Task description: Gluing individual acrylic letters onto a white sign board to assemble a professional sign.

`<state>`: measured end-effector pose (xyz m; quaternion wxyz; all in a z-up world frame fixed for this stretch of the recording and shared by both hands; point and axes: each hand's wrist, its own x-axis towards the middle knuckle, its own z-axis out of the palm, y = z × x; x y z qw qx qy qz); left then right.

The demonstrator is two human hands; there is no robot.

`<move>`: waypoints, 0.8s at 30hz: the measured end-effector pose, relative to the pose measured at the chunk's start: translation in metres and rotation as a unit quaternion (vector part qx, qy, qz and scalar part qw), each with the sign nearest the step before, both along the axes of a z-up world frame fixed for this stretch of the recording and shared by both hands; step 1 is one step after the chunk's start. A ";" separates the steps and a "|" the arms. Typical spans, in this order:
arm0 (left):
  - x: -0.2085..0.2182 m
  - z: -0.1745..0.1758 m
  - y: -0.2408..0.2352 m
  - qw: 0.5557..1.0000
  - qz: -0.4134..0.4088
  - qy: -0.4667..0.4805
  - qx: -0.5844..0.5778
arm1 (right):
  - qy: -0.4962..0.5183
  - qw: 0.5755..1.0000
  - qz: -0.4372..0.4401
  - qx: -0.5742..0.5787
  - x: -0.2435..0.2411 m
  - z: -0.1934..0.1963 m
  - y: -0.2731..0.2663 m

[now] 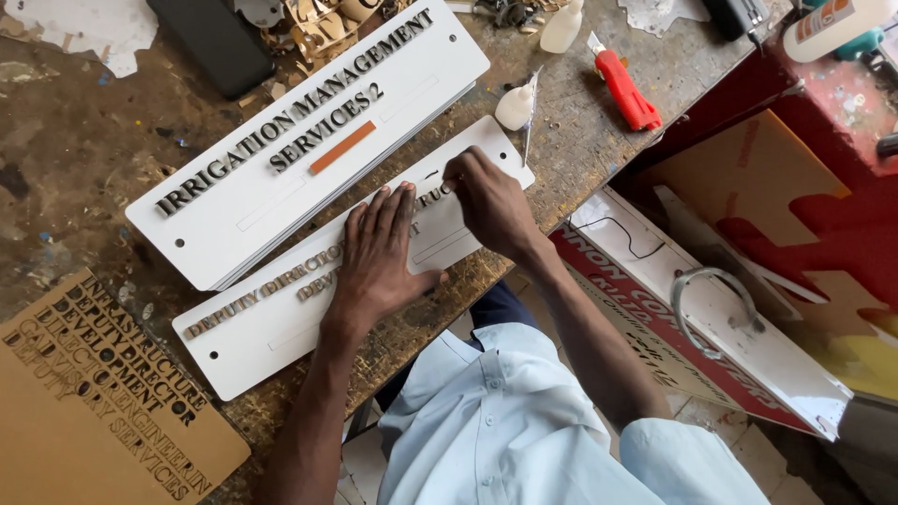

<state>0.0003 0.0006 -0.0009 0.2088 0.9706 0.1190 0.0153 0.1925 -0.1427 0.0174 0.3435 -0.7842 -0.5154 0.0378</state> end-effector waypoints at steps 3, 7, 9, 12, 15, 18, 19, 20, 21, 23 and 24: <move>-0.003 -0.002 -0.002 0.999 0.005 -0.029 0.017 | 0.026 0.994 -0.053 0.095 0.030 -0.028 -0.018; -0.003 0.010 -0.001 1.000 0.001 -0.030 0.003 | 0.068 0.962 -0.170 0.200 0.064 -0.032 -0.040; -0.003 0.015 -0.003 1.000 0.001 -0.029 0.000 | 0.042 0.947 -0.231 0.220 0.082 -0.038 -0.053; -0.003 0.013 -0.003 0.999 -0.001 -0.031 0.008 | 0.058 0.941 -0.241 0.232 0.103 -0.051 -0.064; -0.003 0.017 -0.004 1.000 -0.006 -0.026 0.000 | 0.050 0.940 -0.248 0.229 0.107 -0.057 -0.069; -0.003 0.014 -0.002 1.000 -0.009 -0.020 0.002 | 0.040 0.941 -0.250 0.223 0.113 -0.062 -0.072; -0.002 0.014 -0.002 1.000 -0.010 -0.019 0.003 | 0.040 0.941 -0.251 0.223 0.111 -0.060 -0.072; -0.001 0.015 -0.002 1.000 -0.010 -0.019 0.002 | 0.048 0.939 -0.256 0.225 0.109 -0.058 -0.071; -0.001 0.015 -0.002 1.000 -0.010 -0.018 0.001 | 0.056 0.937 -0.261 0.227 0.106 -0.056 -0.070; -0.002 0.013 -0.002 1.000 -0.009 -0.018 -0.003 | 0.057 0.940 -0.253 0.219 0.102 -0.052 -0.071; -0.003 0.012 -0.002 1.000 -0.005 -0.019 -0.007 | 0.058 0.945 -0.243 0.212 0.100 -0.050 -0.069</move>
